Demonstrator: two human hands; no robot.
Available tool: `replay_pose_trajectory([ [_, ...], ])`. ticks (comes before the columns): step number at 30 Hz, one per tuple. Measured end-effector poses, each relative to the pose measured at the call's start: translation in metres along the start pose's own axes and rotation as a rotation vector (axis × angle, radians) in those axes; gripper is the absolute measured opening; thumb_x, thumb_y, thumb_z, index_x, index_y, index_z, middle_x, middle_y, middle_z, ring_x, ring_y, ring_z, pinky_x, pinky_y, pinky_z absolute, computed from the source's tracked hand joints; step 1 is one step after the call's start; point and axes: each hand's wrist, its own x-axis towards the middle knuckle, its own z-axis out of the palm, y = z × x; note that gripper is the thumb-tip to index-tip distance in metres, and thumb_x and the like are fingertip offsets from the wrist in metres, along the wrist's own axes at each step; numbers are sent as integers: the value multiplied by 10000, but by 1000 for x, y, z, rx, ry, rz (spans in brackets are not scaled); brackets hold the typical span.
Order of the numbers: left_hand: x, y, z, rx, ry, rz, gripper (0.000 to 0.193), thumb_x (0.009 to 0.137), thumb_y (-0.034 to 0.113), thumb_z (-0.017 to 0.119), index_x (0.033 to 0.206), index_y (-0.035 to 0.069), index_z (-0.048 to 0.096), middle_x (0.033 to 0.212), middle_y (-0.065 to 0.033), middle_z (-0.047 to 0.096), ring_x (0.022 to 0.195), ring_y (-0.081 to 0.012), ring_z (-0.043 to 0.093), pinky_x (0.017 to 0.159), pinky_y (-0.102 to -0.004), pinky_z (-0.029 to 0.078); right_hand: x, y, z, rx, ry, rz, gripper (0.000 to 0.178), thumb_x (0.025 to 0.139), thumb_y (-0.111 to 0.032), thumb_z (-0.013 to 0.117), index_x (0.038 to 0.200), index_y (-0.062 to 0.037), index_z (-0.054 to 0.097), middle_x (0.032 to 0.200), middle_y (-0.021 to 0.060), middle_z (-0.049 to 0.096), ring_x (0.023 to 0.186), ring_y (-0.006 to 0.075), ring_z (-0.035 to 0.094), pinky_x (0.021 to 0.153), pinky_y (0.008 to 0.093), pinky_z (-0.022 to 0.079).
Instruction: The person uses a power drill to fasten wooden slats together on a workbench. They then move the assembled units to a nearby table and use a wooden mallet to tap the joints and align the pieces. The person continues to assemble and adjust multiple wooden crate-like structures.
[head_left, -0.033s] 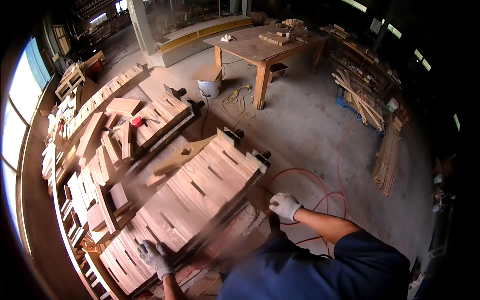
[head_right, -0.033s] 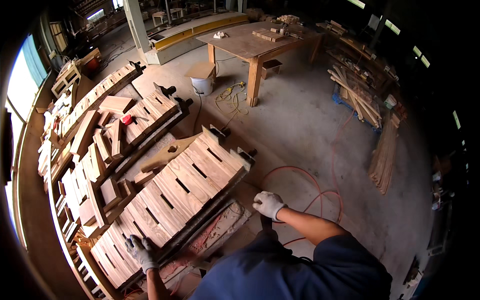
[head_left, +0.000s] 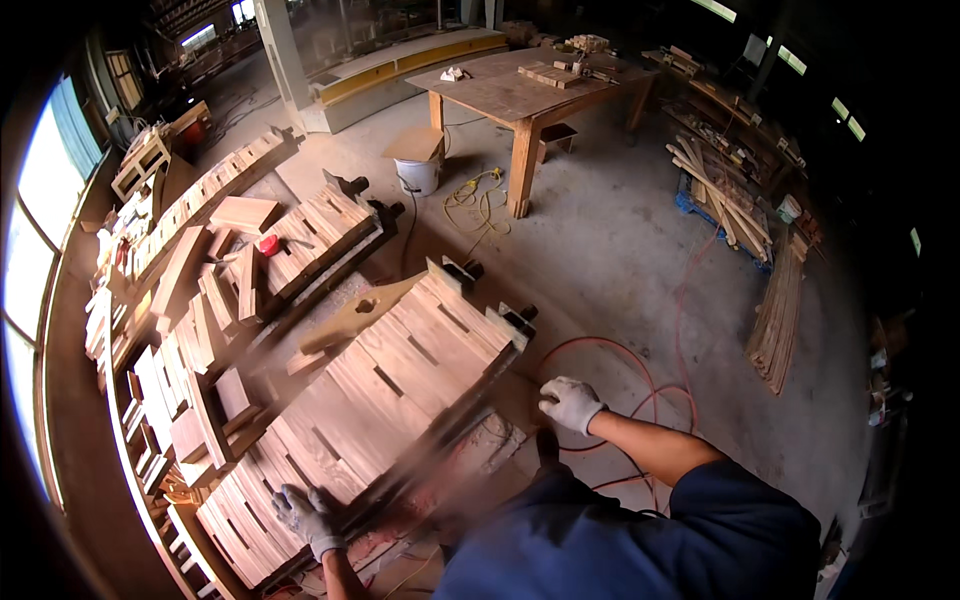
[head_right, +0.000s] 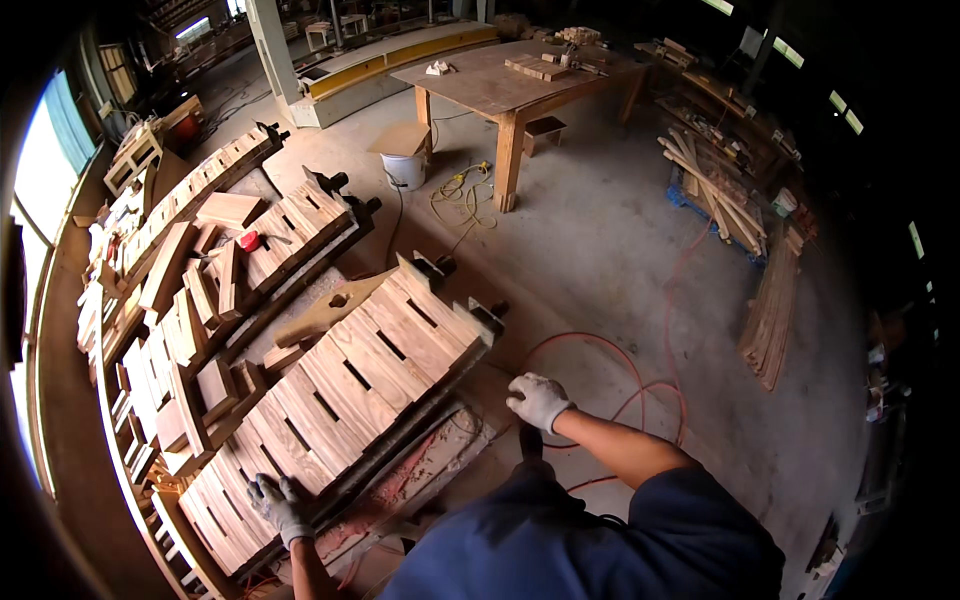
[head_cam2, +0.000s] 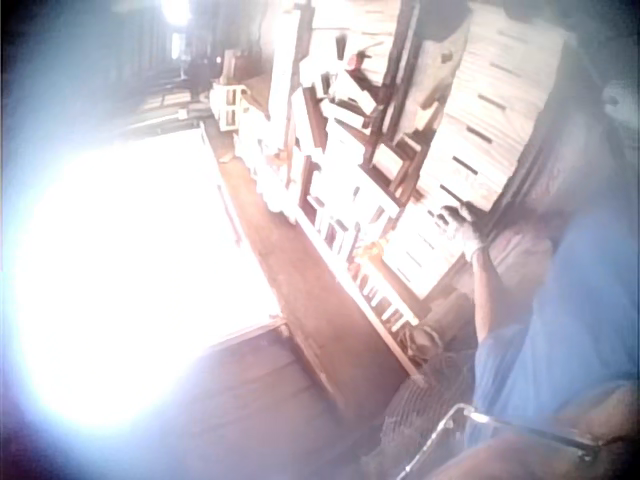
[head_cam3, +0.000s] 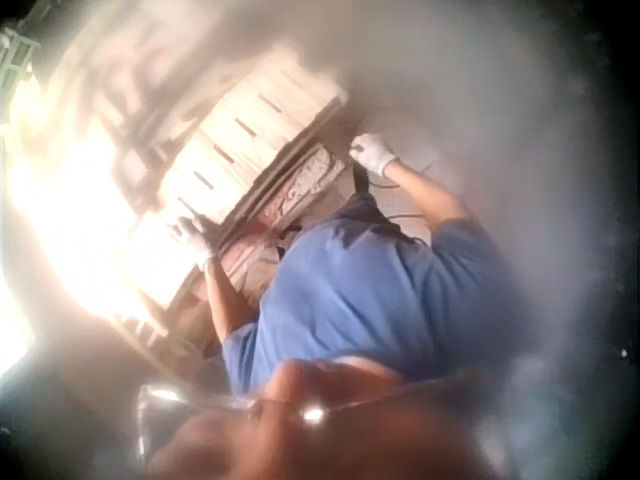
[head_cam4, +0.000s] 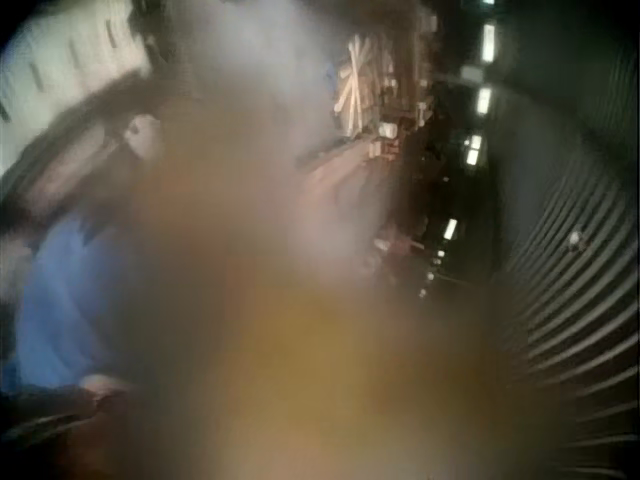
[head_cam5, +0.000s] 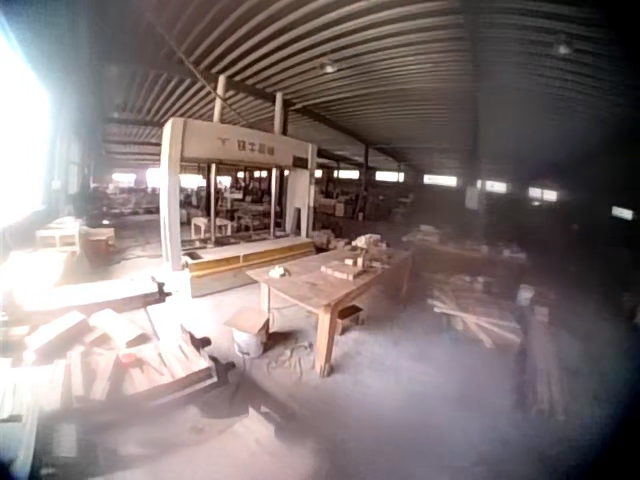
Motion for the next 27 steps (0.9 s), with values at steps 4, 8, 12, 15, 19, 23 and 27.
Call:
replay_pose_trajectory([
  [4, -34, 41, 8, 112, 42, -135, 674, 1010, 429, 687, 1478, -39, 560, 1577, -320, 463, 1485, -469, 403, 1237, -514, 322, 87, 54, -35, 46, 88, -46, 521, 930, -358, 712, 1345, -52, 639, 1269, 198, 680, 1196, 382, 649, 1011, 478, 531],
  [8, -67, 100, 26, 9, 157, 26, 332, 929, 327, 772, 1097, 54, 684, 1261, -226, 616, 1171, -415, 603, 1020, -500, 496, 167, 45, -55, 125, 22, -82, 555, 1000, -383, 670, 1418, -25, 598, 1390, 244, 651, 1274, 410, 631, 1084, 468, 507],
  [12, -58, 201, 5, -3, -222, -40, 520, 950, 454, 712, 1308, 85, 636, 1488, -250, 494, 1412, -429, 421, 1178, -515, 339, 219, 94, -20, 196, -19, -104, 511, 1047, -345, 637, 1424, -1, 603, 1393, 262, 659, 1318, 383, 628, 1109, 445, 495],
  [15, -59, 240, -8, -8, -333, -117, 736, 960, 540, 673, 1501, 60, 539, 1621, -268, 413, 1557, -434, 300, 1271, -524, 234, 246, 114, 4, 176, -153, -50, 442, 1050, -293, 643, 1377, 3, 640, 1362, 227, 688, 1279, 343, 654, 1098, 412, 496],
  [19, -67, 253, 3, -26, -250, -171, 856, 955, 578, 657, 1584, 38, 441, 1668, -270, 355, 1572, -453, 263, 1289, -573, 176, 270, 153, 31, 449, -249, -59, 381, 1088, -285, 605, 1337, -3, 667, 1264, 158, 735, 1194, 274, 670, 1058, 386, 505],
  [23, -57, 253, 24, -28, -175, -202, 913, 943, 561, 682, 1631, 50, 370, 1683, -276, 310, 1572, -482, 236, 1292, -580, 174, 289, 159, 63, 623, -247, -50, 370, 1109, -300, 592, 1304, 0, 685, 1215, 96, 737, 1134, 202, 644, 1048, 364, 493],
  [27, -33, 271, 37, -74, -157, -206, 915, 950, 585, 645, 1632, 40, 374, 1690, -293, 300, 1590, -490, 189, 1299, -594, 119, 328, 189, 72, 911, -524, 162, 307, 1109, -321, 599, 1185, -60, 742, 1007, 54, 759, 888, 184, 687, 818, 361, 560],
])
